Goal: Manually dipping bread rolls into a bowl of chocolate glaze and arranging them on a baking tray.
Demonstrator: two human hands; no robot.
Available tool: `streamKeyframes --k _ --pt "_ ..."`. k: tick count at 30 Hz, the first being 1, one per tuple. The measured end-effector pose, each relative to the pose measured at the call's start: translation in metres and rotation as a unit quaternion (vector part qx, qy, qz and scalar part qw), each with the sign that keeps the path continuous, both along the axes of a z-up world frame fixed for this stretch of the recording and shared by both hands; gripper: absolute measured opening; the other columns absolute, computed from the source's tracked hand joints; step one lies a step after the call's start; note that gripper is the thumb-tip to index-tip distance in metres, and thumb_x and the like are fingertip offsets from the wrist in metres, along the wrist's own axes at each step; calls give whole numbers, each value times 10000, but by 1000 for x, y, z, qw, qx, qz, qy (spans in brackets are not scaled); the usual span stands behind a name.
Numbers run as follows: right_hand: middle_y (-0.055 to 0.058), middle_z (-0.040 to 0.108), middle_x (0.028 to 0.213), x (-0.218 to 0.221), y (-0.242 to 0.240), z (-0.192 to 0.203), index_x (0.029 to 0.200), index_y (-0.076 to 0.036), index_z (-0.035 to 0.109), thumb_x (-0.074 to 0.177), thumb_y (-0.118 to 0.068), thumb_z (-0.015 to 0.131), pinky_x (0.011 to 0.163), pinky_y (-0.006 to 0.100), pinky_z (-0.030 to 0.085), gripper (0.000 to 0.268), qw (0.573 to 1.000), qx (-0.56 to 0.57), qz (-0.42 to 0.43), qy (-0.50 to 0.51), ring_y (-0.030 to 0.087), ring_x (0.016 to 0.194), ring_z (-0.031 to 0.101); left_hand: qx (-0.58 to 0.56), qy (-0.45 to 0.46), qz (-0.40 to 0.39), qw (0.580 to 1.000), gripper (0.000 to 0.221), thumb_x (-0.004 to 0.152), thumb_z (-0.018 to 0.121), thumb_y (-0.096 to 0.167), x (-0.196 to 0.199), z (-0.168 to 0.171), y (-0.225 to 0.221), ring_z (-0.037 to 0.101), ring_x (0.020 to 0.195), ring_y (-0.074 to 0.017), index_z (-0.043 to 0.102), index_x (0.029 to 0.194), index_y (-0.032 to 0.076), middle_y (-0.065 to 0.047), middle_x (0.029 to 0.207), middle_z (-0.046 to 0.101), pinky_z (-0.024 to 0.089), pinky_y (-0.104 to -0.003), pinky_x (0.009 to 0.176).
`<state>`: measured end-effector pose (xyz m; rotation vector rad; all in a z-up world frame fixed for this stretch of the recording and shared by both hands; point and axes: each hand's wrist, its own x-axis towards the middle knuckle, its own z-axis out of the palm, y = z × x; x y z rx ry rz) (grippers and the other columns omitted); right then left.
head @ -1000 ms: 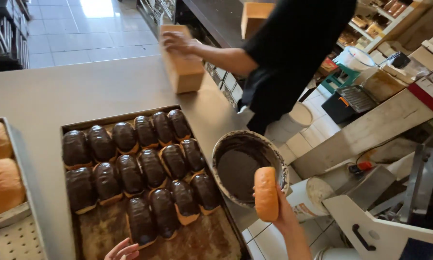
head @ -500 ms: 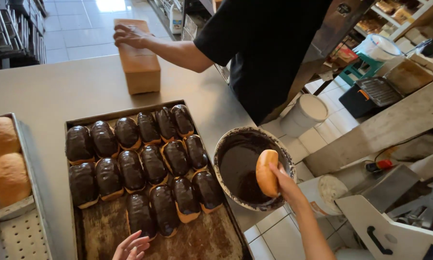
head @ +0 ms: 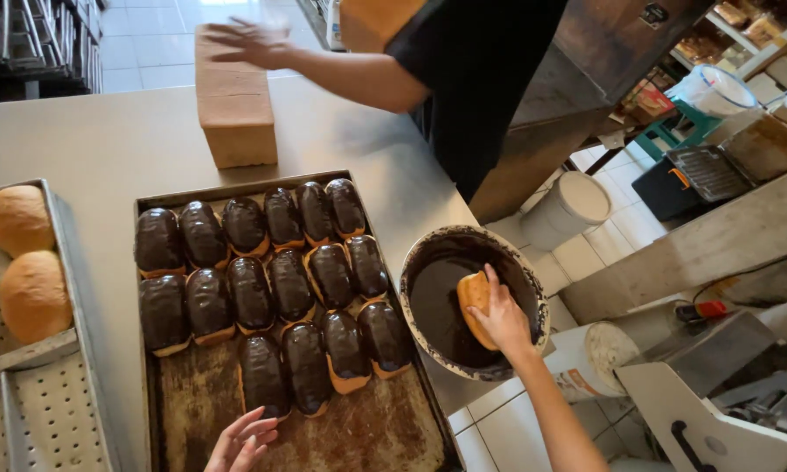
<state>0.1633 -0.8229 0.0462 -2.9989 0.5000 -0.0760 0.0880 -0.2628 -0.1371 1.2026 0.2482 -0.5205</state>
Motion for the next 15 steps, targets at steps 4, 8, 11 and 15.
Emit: streamKeyframes --k 4,8,11,15 --pt "189 606 1090 2 18 25 1614 -294 242 916 -501 644 740 490 542 832 999 31 27 34 387 805 687 0 -58 -3 998 520 964 515 138 -5 -5 0 751 1135 -390 512 1472 24 -294 1292 742 590 -528 958" --pt "126 564 1121 7 38 31 1575 -330 318 870 -431 665 632 428 575 792 980 -150 125 31 316 880 651 38 -57 15 998 509 958 510 124 -11 39 -9 755 1126 -355 539 1455 16 -259 1277 757 573 -483 964" --pt "138 568 1095 15 41 36 1578 -332 309 853 -400 681 609 432 603 818 976 -164 141 36 318 837 668 33 -54 14 998 513 961 507 137 -11 62 -11 747 1140 -347 532 1456 10 -253 1294 747 559 -475 982" --pt "154 570 1092 14 15 11 1617 -316 203 914 -515 643 765 517 563 853 996 -7 82 42 389 842 690 56 -32 10 998 518 963 493 171 -16 83 -12 739 1188 -355 529 1458 23 -247 1308 741 543 -497 1029"
